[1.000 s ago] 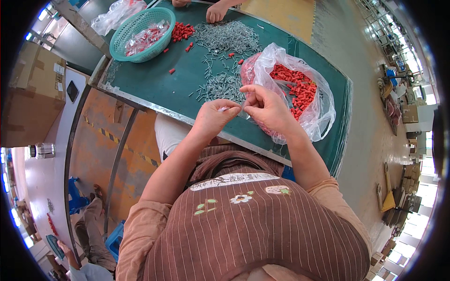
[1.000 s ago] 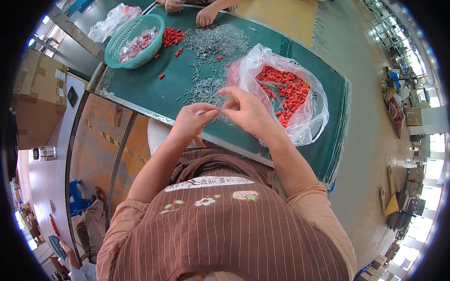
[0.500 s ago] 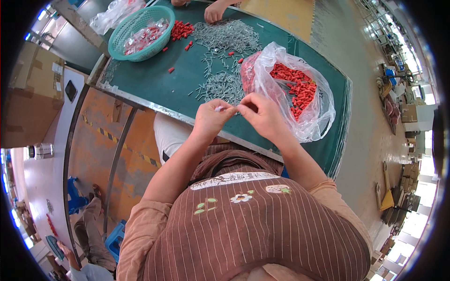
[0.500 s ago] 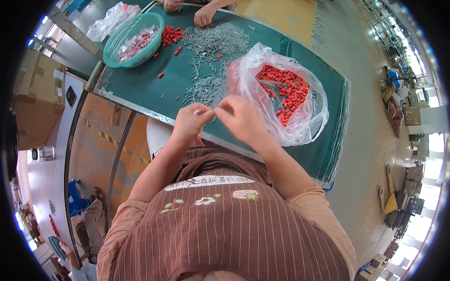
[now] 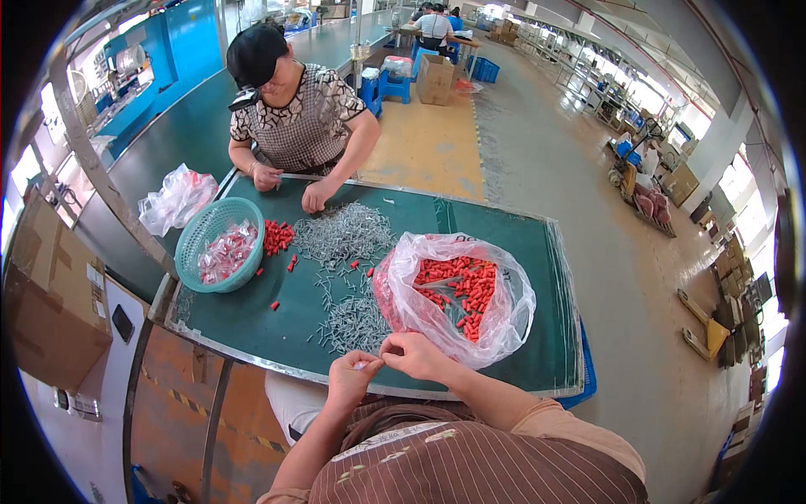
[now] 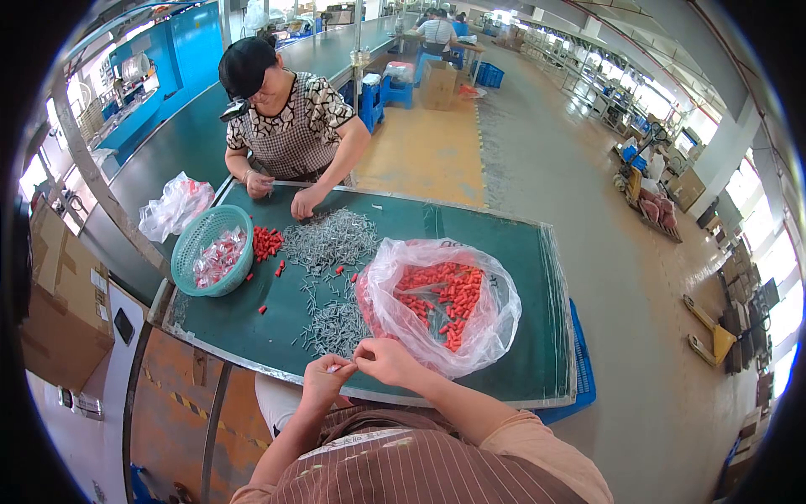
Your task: Assembling small red plastic caps onto silver metal components.
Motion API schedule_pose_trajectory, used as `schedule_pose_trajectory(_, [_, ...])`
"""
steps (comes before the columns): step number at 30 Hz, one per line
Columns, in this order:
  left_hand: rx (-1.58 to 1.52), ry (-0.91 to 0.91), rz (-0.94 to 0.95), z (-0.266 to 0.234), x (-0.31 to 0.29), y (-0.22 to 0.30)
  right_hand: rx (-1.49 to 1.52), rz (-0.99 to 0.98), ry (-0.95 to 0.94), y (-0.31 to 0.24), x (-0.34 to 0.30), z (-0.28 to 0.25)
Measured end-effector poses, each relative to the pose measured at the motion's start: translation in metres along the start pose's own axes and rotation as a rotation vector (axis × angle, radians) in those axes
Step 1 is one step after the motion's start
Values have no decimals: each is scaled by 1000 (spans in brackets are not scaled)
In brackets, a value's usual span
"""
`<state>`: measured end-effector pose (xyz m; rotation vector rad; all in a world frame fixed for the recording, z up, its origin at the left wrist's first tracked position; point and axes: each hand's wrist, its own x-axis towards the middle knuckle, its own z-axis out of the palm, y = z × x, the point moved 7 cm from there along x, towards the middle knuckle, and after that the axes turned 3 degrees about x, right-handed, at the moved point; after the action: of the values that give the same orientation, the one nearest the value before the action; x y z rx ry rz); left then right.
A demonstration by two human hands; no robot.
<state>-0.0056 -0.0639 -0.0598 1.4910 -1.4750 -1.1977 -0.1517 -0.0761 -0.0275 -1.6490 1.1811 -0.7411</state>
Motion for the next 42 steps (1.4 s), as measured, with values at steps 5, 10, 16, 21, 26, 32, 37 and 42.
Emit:
schedule_pose_trajectory(5, [-543,-155,-308,10,-9,-21,93,16,6,3,-6,6])
schedule_pose_trajectory(10, [-433,-64,-273,2,-17,-26,106,26,-15,1,-14,10])
schedule_pose_trajectory(16, [-162,-88,-77,1,-11,-13,-24,-50,-117,-30,-13,24])
schedule_pose_trajectory(21, [-164,85,-73,-10,-8,-39,-117,-74,-179,2,27,24])
schedule_pose_trajectory(26, [-154,100,-65,-17,-12,-45,-605,-241,64,24,75,34])
schedule_pose_trajectory(32, [-236,142,-201,-25,-19,-48,-682,-356,4,30,96,49])
schedule_pose_trajectory(37, [-252,143,-175,-26,-15,-49,-609,-337,32,33,95,35])
schedule_pose_trajectory(42, [-185,131,-167,-25,-12,-35,-189,57,48,54,92,11])
